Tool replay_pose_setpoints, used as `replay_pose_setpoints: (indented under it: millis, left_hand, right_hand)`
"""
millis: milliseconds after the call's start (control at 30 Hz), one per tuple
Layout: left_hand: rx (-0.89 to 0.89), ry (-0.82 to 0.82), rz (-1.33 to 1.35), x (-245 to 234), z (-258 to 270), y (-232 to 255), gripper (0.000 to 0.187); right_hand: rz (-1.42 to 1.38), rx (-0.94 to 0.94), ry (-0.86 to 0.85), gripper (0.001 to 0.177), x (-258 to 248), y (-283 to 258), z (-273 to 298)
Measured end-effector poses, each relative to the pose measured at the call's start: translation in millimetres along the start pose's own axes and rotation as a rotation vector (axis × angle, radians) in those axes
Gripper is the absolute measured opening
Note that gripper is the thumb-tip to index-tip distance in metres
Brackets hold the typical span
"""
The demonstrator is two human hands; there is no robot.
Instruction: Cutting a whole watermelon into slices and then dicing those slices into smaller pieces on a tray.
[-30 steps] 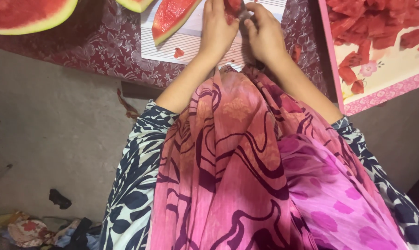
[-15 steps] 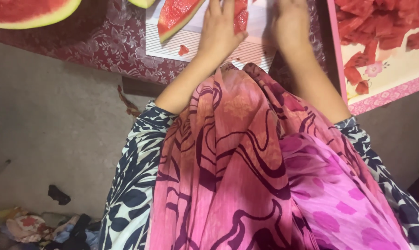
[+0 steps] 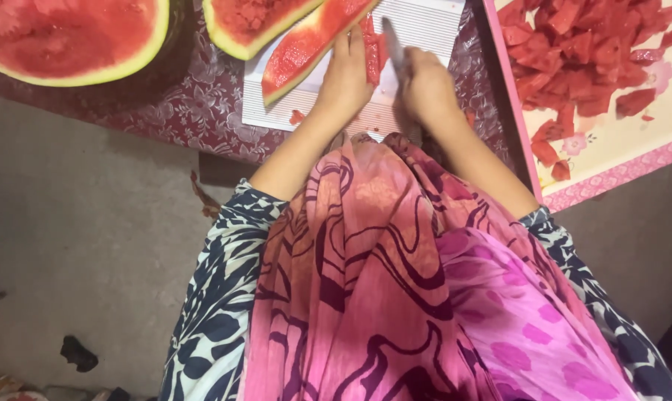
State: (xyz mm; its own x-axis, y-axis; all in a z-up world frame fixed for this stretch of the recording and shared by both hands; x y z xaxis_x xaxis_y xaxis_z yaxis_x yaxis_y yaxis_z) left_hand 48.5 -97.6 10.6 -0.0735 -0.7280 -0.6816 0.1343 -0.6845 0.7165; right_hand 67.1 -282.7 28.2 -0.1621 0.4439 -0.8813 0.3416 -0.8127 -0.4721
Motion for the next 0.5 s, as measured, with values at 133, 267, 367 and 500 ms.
replay_pose_setpoints:
  millis: [133,267,367,500]
  left_hand:
    - [0.042,0.046,0.083,16.2,-6.6,-8.8,0.099]
    - [-0.029,-0.001,0.156,13.9,-6.1,-3.7,0.104]
    - [-0.106,0.007,0.264,14.7,-1.2,-8.1,0.103]
    - [-0.075,0.01,0.297,6.7,8.0,-7.3,0.101]
  right_hand:
    - [-0.212,-0.041,0.013,0.03,7.0,-19.5,1.9]
    - [-0.523,0.176,-0.052,0.032,2.6,-22.8,-3.3]
    - [-0.894,0.491,-0.17,0.034,-1.3,-32.3,-0.9]
    - [-1.155,0.552,-0.149,0.033,12.5,-17.9,8.4]
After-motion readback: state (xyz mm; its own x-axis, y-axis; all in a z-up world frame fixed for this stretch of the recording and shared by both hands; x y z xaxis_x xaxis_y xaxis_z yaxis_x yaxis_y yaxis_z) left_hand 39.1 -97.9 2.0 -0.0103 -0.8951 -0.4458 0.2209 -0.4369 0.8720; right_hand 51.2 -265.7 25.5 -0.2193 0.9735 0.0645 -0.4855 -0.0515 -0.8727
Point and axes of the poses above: each hand's wrist, its own z-axis away from the middle knuckle, its own x-axis out of the palm, y = z × x, the point moved 3 cm from there along -z, towards the middle knuckle, and after that the axes turned 5 degrees about -x, right-handed, at the moved point
